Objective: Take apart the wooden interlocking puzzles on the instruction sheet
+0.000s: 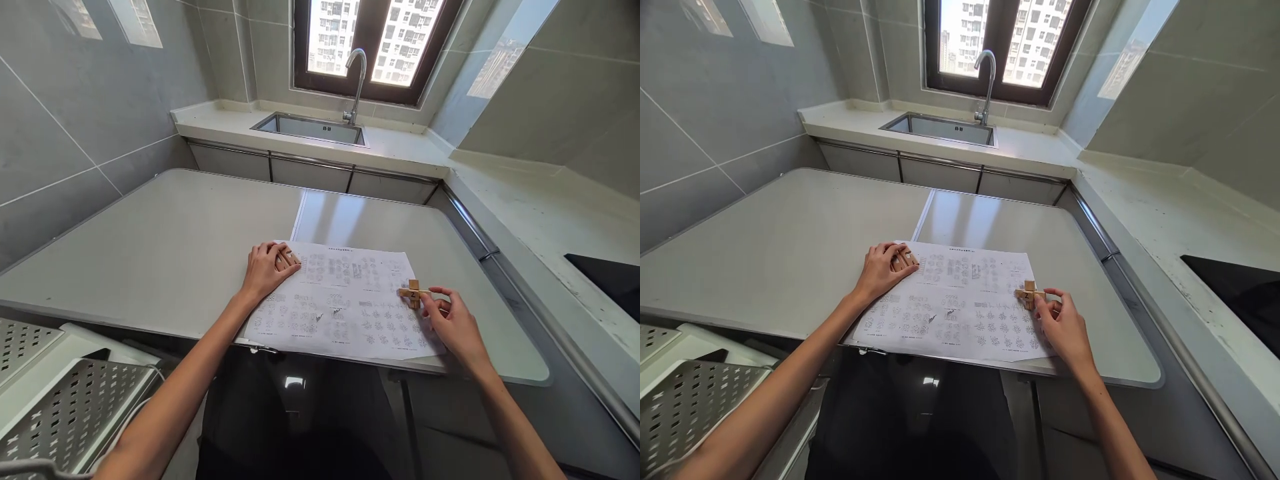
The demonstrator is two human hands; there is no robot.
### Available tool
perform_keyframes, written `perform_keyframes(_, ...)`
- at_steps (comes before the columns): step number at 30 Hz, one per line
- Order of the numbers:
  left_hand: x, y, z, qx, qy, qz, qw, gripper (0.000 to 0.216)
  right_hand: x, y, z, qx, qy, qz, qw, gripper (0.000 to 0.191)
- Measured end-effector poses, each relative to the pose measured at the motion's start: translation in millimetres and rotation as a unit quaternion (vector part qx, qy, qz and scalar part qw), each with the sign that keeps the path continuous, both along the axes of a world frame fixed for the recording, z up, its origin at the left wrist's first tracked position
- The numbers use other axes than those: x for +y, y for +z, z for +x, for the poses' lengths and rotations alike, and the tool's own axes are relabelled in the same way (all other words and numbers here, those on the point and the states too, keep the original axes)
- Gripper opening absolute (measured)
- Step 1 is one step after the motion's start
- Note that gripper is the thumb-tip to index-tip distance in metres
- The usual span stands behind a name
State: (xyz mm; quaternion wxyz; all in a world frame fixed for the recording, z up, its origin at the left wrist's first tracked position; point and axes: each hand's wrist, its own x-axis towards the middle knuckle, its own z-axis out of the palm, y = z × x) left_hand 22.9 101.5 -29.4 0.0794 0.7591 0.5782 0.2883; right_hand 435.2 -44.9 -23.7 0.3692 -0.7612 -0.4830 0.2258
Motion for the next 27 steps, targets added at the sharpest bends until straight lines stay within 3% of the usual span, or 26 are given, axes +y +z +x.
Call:
perform_keyframes(4, -1.9, 6.7, 3.5, 0.012, -0.008, 0.045, 0.999, 0.060, 11.4, -3.5, 2.6, -0.041, 0.020, -0.011, 0.999, 0.055)
perform_keyframes(8, -8.6, 22.1, 20.3, -0.030, -0.053, 0.073, 0.995, 0.045, 27.1, 4.7, -11.8, -0.012, 0.060, 0.052, 0.997, 0.053)
perform_keyframes(11, -11.3, 33.4, 42.6, -0.090, -0.136, -0.019, 0.986, 0.038, 49.5, 15.3, -36.5, 0.077, 0.120, 0.115, 0.983, 0.049)
perform_keyframes(17, 0.8, 37.7, 89.1, -0.237, -0.238, -0.183, 0.924, 0.065, 110.3, 21.0, -92.1, 0.240, 0.232, 0.151, 0.930, 0.044)
perform_keyframes(22, 22.2, 28.4, 103.3, -0.338, -0.242, -0.260, 0.872, 0.063, 139.4, 3.2, -115.7, 0.296, 0.269, 0.147, 0.904, 0.043)
perform_keyframes(27, 31.4, 19.6, 103.0, -0.370, -0.223, -0.259, 0.864, 0.059, 141.7, -7.0, -121.0, 0.314, 0.269, 0.135, 0.901, 0.042)
